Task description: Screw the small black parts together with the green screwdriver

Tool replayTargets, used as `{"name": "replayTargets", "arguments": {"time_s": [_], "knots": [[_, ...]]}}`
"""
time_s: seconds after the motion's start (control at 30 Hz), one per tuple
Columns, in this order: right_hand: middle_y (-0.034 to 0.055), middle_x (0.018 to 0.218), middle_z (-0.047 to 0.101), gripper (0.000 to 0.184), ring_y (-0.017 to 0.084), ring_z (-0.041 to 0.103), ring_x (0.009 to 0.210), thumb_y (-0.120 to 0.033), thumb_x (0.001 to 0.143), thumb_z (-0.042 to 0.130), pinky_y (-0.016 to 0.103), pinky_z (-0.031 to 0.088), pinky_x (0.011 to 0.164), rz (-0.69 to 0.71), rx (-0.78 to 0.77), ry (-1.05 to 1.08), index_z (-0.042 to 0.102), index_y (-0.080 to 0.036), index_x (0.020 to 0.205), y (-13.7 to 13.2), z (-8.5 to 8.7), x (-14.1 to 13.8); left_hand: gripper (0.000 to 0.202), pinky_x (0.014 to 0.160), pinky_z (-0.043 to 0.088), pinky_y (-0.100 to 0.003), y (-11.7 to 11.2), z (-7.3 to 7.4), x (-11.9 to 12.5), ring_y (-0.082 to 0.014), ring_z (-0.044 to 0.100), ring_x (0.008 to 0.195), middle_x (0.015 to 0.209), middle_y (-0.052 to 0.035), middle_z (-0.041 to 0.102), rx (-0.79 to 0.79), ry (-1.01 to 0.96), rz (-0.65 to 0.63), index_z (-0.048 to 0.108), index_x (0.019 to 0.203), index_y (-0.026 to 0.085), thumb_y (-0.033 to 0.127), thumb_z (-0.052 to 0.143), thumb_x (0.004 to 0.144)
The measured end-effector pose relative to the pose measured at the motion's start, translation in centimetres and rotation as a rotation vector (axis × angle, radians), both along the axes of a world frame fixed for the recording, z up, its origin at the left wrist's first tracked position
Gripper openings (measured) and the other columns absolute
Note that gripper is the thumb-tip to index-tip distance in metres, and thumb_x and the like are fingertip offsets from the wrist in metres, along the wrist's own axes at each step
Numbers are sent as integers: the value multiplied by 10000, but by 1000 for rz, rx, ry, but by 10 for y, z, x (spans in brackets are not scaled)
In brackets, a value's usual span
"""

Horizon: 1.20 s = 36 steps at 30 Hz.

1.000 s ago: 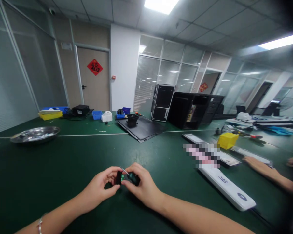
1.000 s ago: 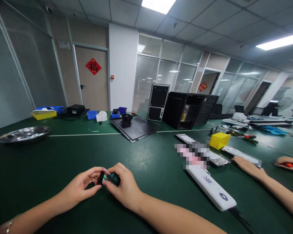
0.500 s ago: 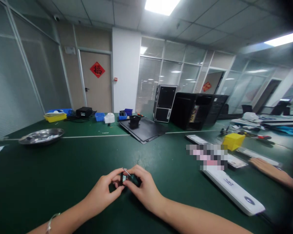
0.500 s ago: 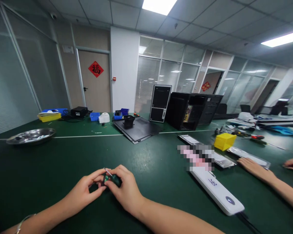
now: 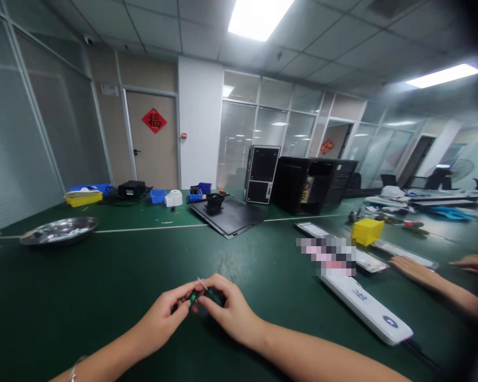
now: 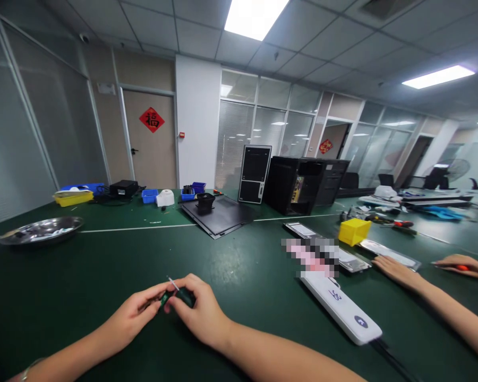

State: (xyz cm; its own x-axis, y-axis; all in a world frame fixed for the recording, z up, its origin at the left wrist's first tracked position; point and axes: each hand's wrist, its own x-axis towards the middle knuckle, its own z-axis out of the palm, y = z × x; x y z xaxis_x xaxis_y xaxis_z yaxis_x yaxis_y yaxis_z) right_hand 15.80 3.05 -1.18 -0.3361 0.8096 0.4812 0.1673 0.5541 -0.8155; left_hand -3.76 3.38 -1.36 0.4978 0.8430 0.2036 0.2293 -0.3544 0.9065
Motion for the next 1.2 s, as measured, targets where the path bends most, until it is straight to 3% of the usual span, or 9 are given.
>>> {"name": "replayTargets", "arguments": {"time_s": [0.13,0.27,0.33,0.43,0.53,0.7,0.83,1.1,1.2], "knots": [[-18,758,629,135,118,573,612,-203,858,605,246,488,618,-21,-201,71,623,-202,993,4,-4,-2,594,734,472,-312,-7,1,3,-175,561,742,853,-11,617,150,141,46,243,1503,213,269,406,935],[-40,705,585,120,69,429,432,-190,837,572,178,361,393,77,-388,42,580,-195,957,7,-7,-2,593,733,475,-313,-8,-1,6,-176,565,742,853,-16,600,211,204,59,259,1463,193,216,420,893],[-32,731,592,134,79,471,481,-149,812,563,179,391,425,98,-374,32,577,-191,938,8,-8,-3,576,742,484,-319,-8,-1,7,-181,577,752,870,-27,610,240,234,75,292,1443,188,205,425,883],[6,857,637,195,145,601,749,-91,760,581,254,501,676,90,-258,32,590,-184,931,8,-9,-3,558,766,504,-333,-8,-2,8,-192,608,769,892,-39,645,274,255,99,333,1424,202,188,431,875],[28,919,642,193,188,601,887,-87,763,574,324,484,823,80,-222,17,586,-174,935,7,-9,-5,555,823,525,-373,-8,-3,8,-222,650,854,982,-77,683,300,285,121,355,1412,211,178,439,865],[0,874,601,197,161,565,833,-63,762,544,286,467,780,83,-201,-3,546,-183,918,6,-10,-7,568,921,524,-434,-7,-8,8,-275,651,1055,1193,-153,672,345,321,137,357,1425,207,183,444,864],[-22,835,583,205,144,551,802,-53,740,561,253,457,751,80,-177,17,528,-197,882,8,-11,-8,564,950,522,-431,-6,-9,8,-281,655,1098,1275,-144,656,357,301,124,380,1418,237,186,452,861],[-13,858,625,235,154,594,830,-44,728,529,280,470,784,118,-216,70,540,-194,909,4,-5,-7,483,966,512,-417,-8,-7,6,-275,653,1126,1259,-126,666,381,296,112,419,1352,265,179,455,877],[-5,876,627,216,167,596,848,-64,740,558,296,477,800,107,-203,51,551,-194,912,1,-4,-5,464,902,531,-374,-10,-3,7,-260,682,1031,1153,-95,704,362,290,115,433,1316,268,184,477,862]]}}
